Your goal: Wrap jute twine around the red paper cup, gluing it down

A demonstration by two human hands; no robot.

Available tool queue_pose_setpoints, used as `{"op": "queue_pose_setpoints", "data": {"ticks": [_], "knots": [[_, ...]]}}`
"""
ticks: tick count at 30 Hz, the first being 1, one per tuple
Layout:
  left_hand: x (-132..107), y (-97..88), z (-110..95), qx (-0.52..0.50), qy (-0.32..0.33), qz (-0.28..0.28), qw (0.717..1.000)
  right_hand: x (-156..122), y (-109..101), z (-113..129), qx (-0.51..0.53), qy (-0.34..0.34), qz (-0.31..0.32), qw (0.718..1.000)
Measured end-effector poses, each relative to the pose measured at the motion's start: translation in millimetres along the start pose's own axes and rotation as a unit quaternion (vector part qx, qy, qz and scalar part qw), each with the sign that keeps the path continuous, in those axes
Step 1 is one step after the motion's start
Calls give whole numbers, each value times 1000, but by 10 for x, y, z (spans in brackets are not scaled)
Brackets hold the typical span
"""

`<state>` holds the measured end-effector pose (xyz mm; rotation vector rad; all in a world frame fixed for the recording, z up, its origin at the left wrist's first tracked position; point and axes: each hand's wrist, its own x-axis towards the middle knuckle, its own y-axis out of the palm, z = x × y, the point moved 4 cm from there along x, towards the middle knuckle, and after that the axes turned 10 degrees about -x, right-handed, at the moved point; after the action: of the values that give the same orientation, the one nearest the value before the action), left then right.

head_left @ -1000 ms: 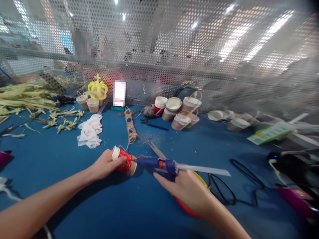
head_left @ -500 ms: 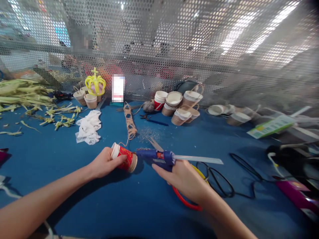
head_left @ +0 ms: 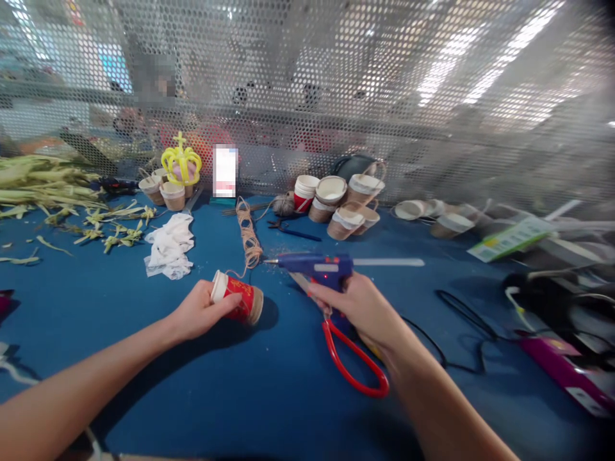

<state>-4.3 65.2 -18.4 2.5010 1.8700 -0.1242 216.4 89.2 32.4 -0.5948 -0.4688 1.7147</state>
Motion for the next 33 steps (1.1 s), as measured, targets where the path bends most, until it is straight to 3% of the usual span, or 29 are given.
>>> {"op": "queue_pose_setpoints", "data": {"ticks": [4, 13, 16, 20, 22, 25, 29, 31, 33], "knots": [[1, -30, 4, -23, -3, -12, 1000, 225, -177, -158, -19, 39, -84, 995], [-41, -26, -10, -13, 13, 0, 1000, 766, -161, -512, -186, 127, -84, 971], [-51, -6, -47, -7, 26, 8, 1000, 811, -173, -494, -241, 123, -108, 957], [-71, 35, -103, 23, 43, 23, 999, 670, -138, -256, -271, 61, -140, 950], [-91, 63, -128, 44, 53, 34, 997, 545, -25, -70, -261, 3, -108, 959], [-132, 111, -169, 86, 84, 56, 991, 348, 283, 210, -211, -98, 23, 972], [-181, 178, -216, 173, 146, 83, 971, 152, 698, 460, -127, -186, 176, 958], [-194, 201, -223, 202, 166, 92, 961, 117, 820, 523, -70, -200, 194, 958], [-193, 207, -217, 209, 167, 95, 959, 124, 852, 548, 23, -188, 162, 969]]}}
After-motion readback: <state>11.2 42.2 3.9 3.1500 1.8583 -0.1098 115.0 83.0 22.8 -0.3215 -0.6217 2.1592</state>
